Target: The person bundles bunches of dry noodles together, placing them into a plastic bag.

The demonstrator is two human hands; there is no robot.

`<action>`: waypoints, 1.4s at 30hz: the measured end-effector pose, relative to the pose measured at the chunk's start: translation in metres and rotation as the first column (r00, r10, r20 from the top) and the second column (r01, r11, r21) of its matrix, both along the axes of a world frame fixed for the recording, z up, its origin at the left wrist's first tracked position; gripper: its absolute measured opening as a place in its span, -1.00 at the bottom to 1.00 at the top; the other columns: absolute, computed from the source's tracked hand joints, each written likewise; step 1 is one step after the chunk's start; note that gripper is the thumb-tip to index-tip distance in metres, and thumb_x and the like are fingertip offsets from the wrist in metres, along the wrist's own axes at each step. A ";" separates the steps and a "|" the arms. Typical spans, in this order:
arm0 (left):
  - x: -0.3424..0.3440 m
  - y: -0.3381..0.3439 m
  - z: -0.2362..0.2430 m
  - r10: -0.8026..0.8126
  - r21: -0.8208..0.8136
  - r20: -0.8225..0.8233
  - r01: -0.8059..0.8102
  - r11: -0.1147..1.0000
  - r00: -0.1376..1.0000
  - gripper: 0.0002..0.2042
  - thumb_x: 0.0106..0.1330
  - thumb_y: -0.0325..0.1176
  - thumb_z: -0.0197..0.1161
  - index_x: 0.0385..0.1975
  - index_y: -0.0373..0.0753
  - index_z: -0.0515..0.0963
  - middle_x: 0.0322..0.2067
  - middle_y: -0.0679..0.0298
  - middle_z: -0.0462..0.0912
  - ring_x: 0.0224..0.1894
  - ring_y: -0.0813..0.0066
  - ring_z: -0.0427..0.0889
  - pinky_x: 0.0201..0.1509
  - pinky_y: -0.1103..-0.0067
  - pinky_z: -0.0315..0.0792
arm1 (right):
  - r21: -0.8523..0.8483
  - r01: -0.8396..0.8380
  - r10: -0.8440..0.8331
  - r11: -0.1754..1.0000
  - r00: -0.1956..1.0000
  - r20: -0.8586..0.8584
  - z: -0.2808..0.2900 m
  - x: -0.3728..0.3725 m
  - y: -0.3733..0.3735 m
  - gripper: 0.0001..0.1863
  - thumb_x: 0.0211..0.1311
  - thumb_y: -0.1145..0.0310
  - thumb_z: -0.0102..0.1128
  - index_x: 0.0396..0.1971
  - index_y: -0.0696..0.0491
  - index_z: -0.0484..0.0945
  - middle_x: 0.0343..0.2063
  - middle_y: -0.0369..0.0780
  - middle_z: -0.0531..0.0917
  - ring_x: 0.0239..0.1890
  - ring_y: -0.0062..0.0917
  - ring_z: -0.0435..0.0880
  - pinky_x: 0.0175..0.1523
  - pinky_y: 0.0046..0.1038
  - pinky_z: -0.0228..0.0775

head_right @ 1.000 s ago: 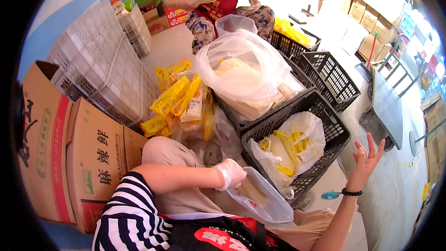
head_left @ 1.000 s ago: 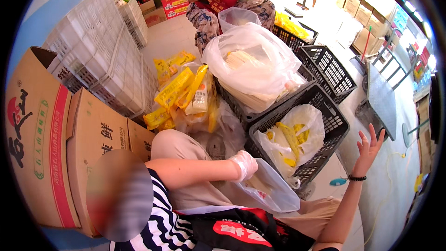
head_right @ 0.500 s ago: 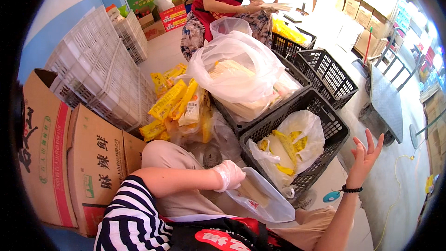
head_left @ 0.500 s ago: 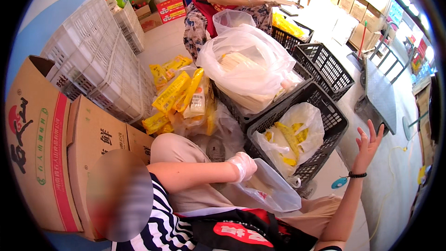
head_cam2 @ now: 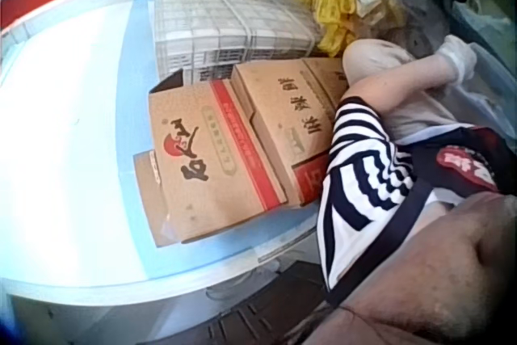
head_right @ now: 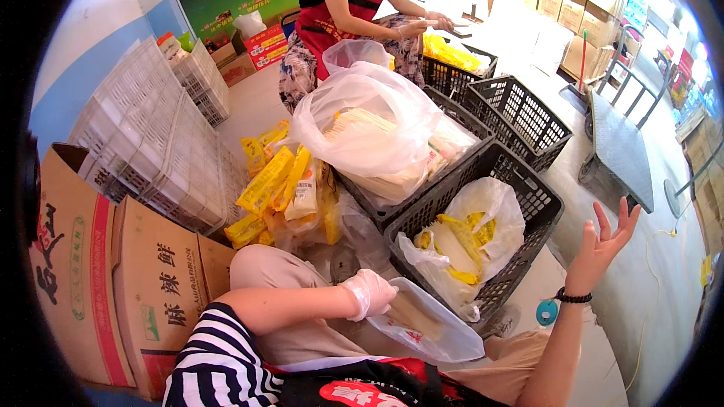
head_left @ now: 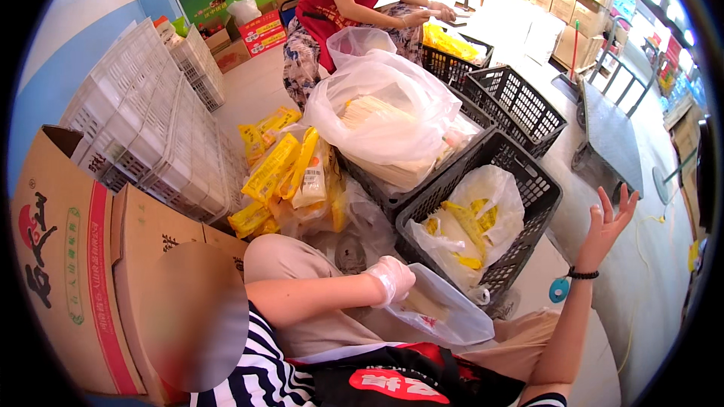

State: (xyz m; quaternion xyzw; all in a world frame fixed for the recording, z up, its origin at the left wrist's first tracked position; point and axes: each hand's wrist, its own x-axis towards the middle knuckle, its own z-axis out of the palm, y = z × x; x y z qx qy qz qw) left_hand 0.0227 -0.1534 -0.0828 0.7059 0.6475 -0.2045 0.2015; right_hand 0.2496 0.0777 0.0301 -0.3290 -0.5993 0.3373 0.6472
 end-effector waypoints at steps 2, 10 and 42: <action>0.000 0.002 0.001 -0.011 0.016 -0.002 0.011 1.000 1.000 -0.77 0.18 -0.22 0.07 -0.31 -0.21 0.55 -0.47 0.20 0.66 -0.40 0.25 0.66 -0.42 0.39 0.49 | 0.039 0.000 -0.001 0.999 1.000 0.015 -0.001 -0.001 0.002 -0.27 0.12 0.57 -0.09 0.32 -0.01 -0.09 0.26 -0.14 0.14 0.11 -0.39 0.42 0.03 -0.51 0.26; 0.002 0.002 0.003 -0.017 0.035 -0.013 0.017 0.999 1.000 -0.79 0.18 -0.23 0.08 -0.32 -0.19 0.55 -0.48 0.21 0.66 -0.41 0.27 0.67 -0.42 0.40 0.49 | -0.069 -0.062 0.062 0.996 0.998 -0.001 -0.013 0.001 0.007 -0.26 0.09 0.59 -0.06 0.31 0.01 -0.08 0.24 -0.14 0.15 0.09 -0.40 0.43 0.03 -0.54 0.26; 0.007 0.002 0.007 -0.017 0.085 0.033 0.014 0.996 0.999 -0.82 0.09 -0.27 0.14 -0.46 -0.21 0.63 -0.45 0.17 0.67 -0.39 0.31 0.68 -0.41 0.45 0.51 | -0.235 -0.072 0.058 0.969 0.996 -0.065 0.004 0.004 -0.001 -0.34 0.19 0.44 -0.06 0.30 -0.07 -0.02 0.19 -0.27 0.32 0.00 -0.55 0.49 -0.12 -0.63 0.24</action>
